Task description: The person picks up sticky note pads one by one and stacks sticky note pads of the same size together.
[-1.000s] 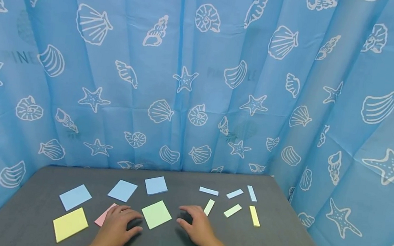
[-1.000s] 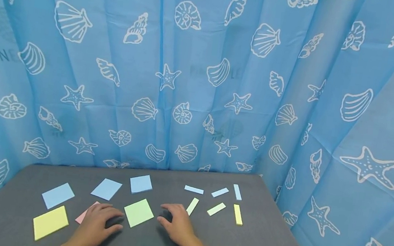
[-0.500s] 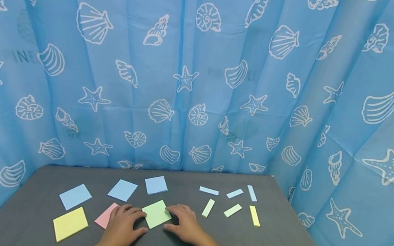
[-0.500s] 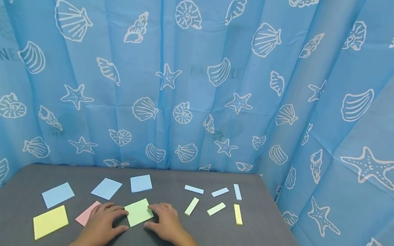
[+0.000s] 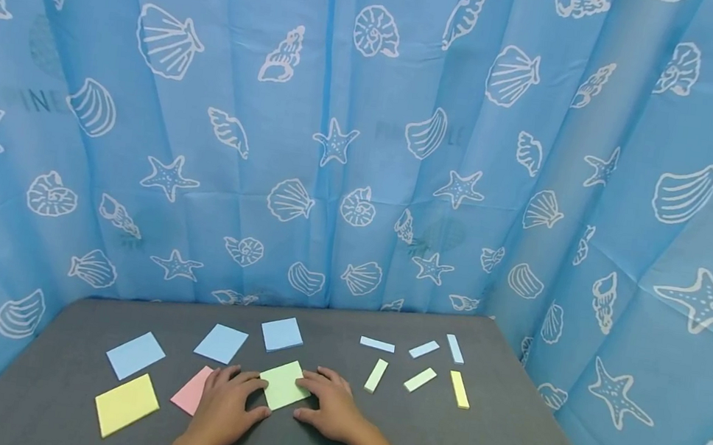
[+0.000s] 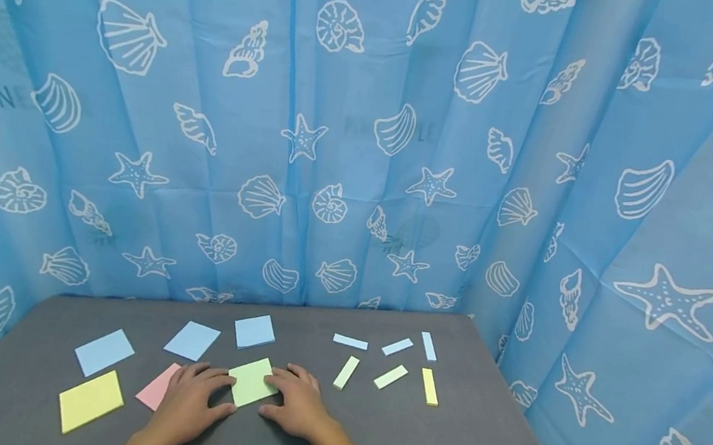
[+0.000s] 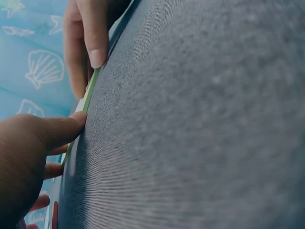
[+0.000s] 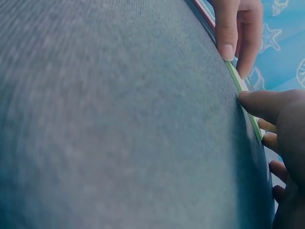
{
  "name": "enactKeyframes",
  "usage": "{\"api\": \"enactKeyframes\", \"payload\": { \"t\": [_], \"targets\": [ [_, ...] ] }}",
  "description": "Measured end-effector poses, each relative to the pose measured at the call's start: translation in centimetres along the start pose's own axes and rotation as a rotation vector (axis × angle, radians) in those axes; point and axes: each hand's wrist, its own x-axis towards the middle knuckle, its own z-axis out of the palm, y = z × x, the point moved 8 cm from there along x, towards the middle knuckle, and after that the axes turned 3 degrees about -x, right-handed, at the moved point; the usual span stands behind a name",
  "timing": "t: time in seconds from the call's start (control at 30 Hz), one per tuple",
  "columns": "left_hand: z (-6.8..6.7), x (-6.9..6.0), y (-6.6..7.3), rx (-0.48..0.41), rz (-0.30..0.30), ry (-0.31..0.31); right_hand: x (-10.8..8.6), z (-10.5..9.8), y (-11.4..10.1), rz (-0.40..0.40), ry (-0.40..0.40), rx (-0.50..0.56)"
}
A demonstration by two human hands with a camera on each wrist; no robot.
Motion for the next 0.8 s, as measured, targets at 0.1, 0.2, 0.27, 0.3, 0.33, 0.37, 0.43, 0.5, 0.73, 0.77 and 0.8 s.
{"api": "enactKeyframes", "payload": {
  "t": [0.1,0.2,0.27,0.3,0.33,0.37,0.43,0.5,0.73,0.77,0.8],
  "targets": [
    [0.1,0.3,0.1,-0.012,0.016,-0.01,-0.1,-0.2,0.0,-0.009,-0.011,-0.027],
    [0.1,0.7,0.1,-0.026,0.039,-0.021,-0.3,-0.4,0.1,-0.02,-0.007,-0.049],
    [0.2,1.0,0.2,-0.038,0.06,-0.029,-0.3,-0.5,0.2,-0.02,-0.005,-0.062],
    [0.3,1.1,0.2,-0.044,0.068,-0.037,-0.3,-0.5,0.3,-0.015,-0.007,-0.067],
    [0.3,1.3,0.2,-0.047,0.077,-0.046,-0.4,-0.5,0.4,-0.01,-0.008,-0.071],
    [0.5,1.5,0.3,-0.053,0.085,-0.055,-0.4,-0.5,0.5,-0.004,-0.01,-0.073],
    [0.7,1.9,0.3,-0.061,0.098,-0.077,-0.5,-0.6,0.7,0.01,-0.01,-0.082],
    [0.9,2.2,0.4,-0.069,0.109,-0.1,-0.6,-0.7,0.8,0.02,-0.009,-0.087],
    [1.0,3.2,0.8,-0.114,0.114,-0.189,-0.9,-1.1,0.9,0.038,-0.012,-0.11],
    [1.0,3.3,0.8,-0.123,0.114,-0.201,-1.0,-1.1,0.9,0.04,-0.015,-0.111],
    [1.0,3.4,0.8,-0.131,0.115,-0.214,-1.0,-1.2,0.9,0.043,-0.017,-0.113]
  ]
}}
